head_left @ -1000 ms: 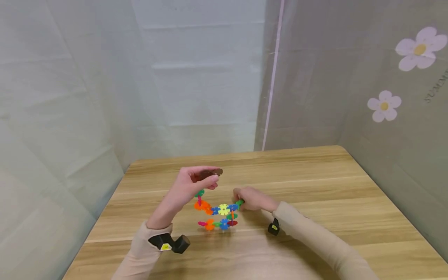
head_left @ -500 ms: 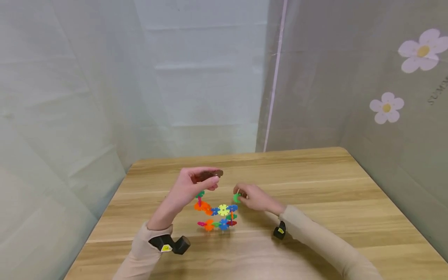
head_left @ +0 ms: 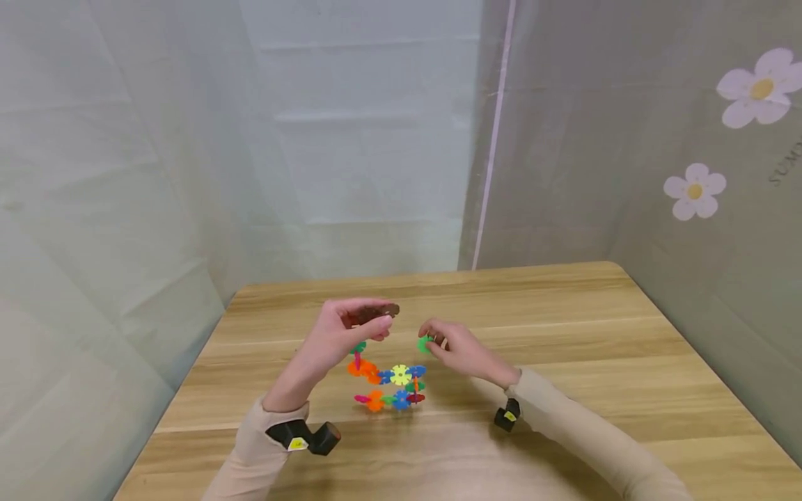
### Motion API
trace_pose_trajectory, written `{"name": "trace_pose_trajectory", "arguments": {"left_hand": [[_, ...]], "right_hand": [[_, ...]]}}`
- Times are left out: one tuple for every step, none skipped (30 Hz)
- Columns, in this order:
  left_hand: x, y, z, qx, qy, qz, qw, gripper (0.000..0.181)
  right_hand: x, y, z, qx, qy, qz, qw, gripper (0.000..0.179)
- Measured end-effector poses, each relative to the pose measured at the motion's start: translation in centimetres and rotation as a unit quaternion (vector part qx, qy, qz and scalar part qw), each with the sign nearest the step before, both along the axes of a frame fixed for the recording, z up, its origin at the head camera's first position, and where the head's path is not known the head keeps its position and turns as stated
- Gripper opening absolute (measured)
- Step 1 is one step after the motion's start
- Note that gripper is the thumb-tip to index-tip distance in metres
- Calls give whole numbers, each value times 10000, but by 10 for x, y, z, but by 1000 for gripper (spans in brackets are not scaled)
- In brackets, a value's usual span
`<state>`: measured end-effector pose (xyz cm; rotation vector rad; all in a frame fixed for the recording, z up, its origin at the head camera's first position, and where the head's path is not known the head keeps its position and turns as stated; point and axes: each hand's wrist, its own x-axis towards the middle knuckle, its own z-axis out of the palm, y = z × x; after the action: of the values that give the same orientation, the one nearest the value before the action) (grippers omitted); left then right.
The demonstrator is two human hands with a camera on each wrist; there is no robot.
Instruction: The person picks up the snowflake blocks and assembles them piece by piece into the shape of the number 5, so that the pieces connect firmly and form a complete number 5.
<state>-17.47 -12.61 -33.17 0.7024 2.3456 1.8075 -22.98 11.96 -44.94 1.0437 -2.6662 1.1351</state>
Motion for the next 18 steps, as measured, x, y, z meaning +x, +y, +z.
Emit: {"name": "trace_pose_trajectory", "arguments": {"left_hand": [[0,0,0,-1,3,2,10000,34],[0,1,0,5,2,-1,10000,34],[1,1,0,19,3,0,10000,34],[1,1,0,34,7,-2,10000,34],[1,1,0,49,15,-1,10000,34],[1,1,0,61,20,0,10000,34],[1,1,0,64,30,8,10000,34],[1,1,0,53,33,20,10000,34],[1,2,0,33,34,34,10000,34],[1,2,0,15,28,48,10000,34],[2,2,1,2,21,58,10000,34],[2,2,1,-17,12,66,10000,34],[2,2,1,-38,3,76,10000,34],[2,2,1,-57,-2,83,9999,33],[2,2,1,-71,5,85,9999,33],[2,3,1,-81,16,85,9999,33],[3,3,1,-91,27,83,9999,33],[3,4,2,-107,38,85,9999,33]], "right_hand": [[1,0,1,-75,12,19,10000,15],[2,1,3,-128,47,35,9999,14],[3,1,3,-176,76,51,9998,15],[4,1,4,-203,114,54,9997,15],[5,1,5,-239,123,57,9996,15],[6,1,6,-281,121,62,9995,14],[7,1,7,-322,92,55,9994,14],[7,1,7,-347,81,39,9994,14],[8,1,8,-385,45,17,9992,14],[9,1,8,-429,19,-1,9991,14],[9,2,9,-494,1,-2,9988,14],[10,2,9,-538,0,-24,9986,14],[10,2,9,-580,14,-40,9983,14],[11,2,10,-629,46,-49,9980,15],[11,2,10,-684,71,-55,9976,15],[12,2,11,-741,120,-59,9972,15],[13,3,12,-797,159,-63,9967,15],[14,3,13,-837,188,-76,9963,15]]}}
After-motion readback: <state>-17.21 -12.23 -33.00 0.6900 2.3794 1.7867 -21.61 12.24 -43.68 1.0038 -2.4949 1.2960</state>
